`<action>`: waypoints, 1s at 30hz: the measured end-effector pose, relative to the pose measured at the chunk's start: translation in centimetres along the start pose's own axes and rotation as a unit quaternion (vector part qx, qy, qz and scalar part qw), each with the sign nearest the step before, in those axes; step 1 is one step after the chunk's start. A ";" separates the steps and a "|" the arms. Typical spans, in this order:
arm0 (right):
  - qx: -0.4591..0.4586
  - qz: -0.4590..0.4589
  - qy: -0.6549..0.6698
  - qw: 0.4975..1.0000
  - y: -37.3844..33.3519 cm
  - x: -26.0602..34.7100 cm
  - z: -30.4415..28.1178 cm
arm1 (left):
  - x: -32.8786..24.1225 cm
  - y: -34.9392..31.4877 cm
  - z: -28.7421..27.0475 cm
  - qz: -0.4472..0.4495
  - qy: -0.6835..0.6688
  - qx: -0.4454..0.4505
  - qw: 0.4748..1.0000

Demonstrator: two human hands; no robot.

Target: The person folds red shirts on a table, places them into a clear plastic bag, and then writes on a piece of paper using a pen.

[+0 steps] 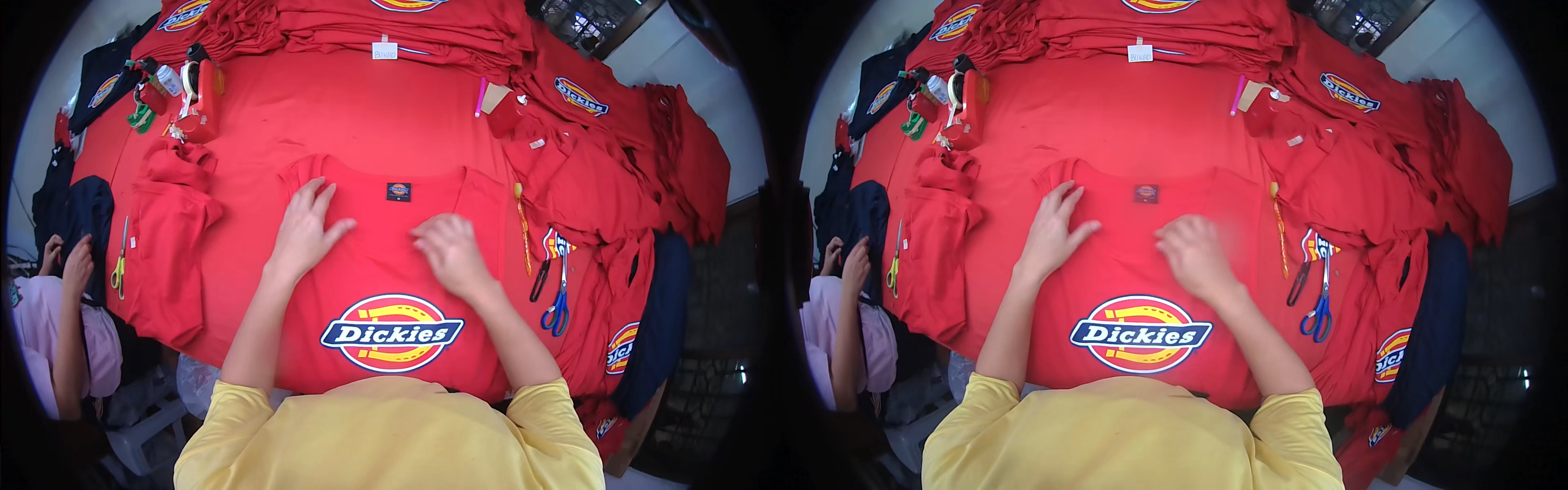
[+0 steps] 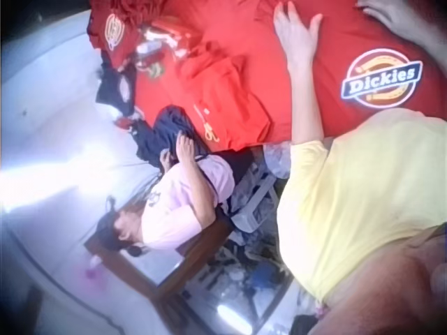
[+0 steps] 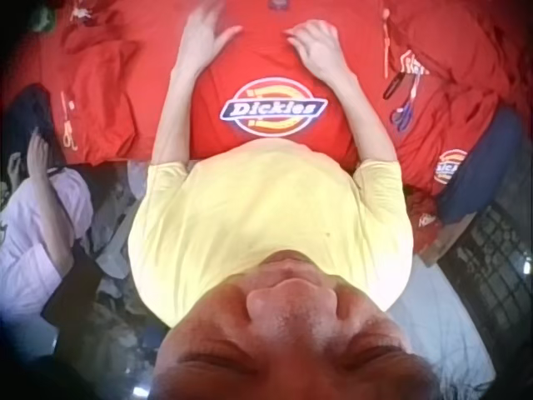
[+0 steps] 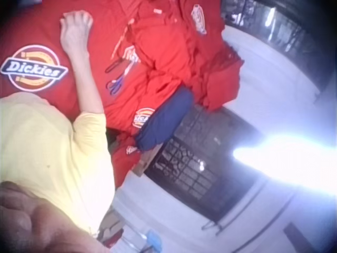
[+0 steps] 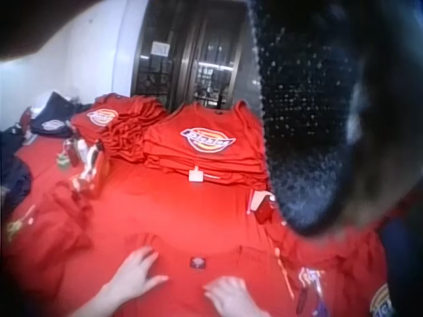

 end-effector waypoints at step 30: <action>-0.117 0.099 -0.165 0.974 1.6 -8.8 -0.8 | -5.9 -3.2 2.6 0.160 0.144 -0.015 0.977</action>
Point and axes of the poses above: each hand's wrist, its own y-axis towards the middle knuckle, its own z-axis out of the palm, x = y × z, the point moved 10 cm from there along y, towards the middle knuckle, and after that the axes turned 6 degrees about z, right-handed, at the moved point
